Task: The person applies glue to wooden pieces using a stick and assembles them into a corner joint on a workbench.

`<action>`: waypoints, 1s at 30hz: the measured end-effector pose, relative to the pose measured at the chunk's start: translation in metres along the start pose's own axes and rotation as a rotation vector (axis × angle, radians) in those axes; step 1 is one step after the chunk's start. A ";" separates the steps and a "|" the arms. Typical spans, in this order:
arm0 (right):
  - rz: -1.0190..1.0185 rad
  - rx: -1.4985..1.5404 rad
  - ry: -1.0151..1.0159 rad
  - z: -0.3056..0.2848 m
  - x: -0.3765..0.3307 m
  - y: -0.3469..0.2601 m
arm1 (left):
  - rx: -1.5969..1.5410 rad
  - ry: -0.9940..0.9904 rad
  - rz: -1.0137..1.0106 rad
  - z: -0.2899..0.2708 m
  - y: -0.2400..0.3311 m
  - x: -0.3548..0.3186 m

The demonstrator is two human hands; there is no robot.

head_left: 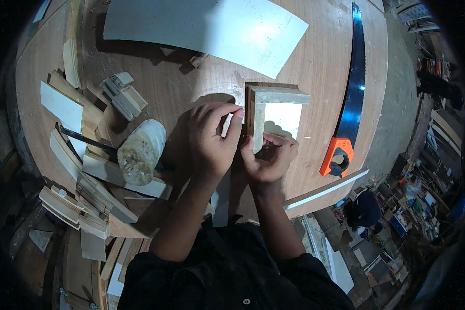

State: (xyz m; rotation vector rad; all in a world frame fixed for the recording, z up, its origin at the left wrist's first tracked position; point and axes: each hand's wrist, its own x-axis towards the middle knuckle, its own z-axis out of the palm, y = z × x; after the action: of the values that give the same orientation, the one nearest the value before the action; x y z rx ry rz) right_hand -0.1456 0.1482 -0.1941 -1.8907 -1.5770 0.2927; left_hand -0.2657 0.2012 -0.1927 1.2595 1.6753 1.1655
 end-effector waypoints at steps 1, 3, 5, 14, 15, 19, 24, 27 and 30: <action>0.003 -0.006 -0.002 0.000 0.000 0.000 | 0.016 0.001 0.006 0.000 0.000 0.000; 0.017 0.003 -0.001 0.000 0.000 0.000 | 0.041 0.005 0.025 0.000 0.000 0.000; 0.036 0.027 0.003 0.001 0.000 -0.001 | 0.028 0.003 0.019 0.000 0.000 0.000; 0.067 0.342 0.031 -0.022 0.003 -0.005 | -0.063 -0.022 -0.028 -0.009 0.002 0.001; 0.076 0.346 0.037 -0.029 0.003 -0.005 | -0.073 -0.033 -0.023 -0.012 0.002 0.000; 0.002 0.147 -0.156 -0.058 0.011 0.000 | 0.028 -0.117 0.002 -0.028 0.004 -0.007; -0.163 -0.050 -0.373 -0.065 0.020 0.012 | 0.252 -0.274 0.159 -0.040 0.005 -0.025; -0.179 -0.089 -0.406 -0.063 0.019 0.014 | 0.282 -0.348 0.145 -0.039 0.005 -0.035; -0.166 -0.107 -0.406 -0.060 0.015 0.014 | 0.319 -0.346 0.154 -0.035 0.004 -0.040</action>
State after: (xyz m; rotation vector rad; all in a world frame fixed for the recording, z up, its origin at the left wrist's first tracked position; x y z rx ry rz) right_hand -0.0974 0.1415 -0.1532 -1.8444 -2.0410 0.5556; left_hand -0.2863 0.1545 -0.1764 1.7054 1.5602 0.7250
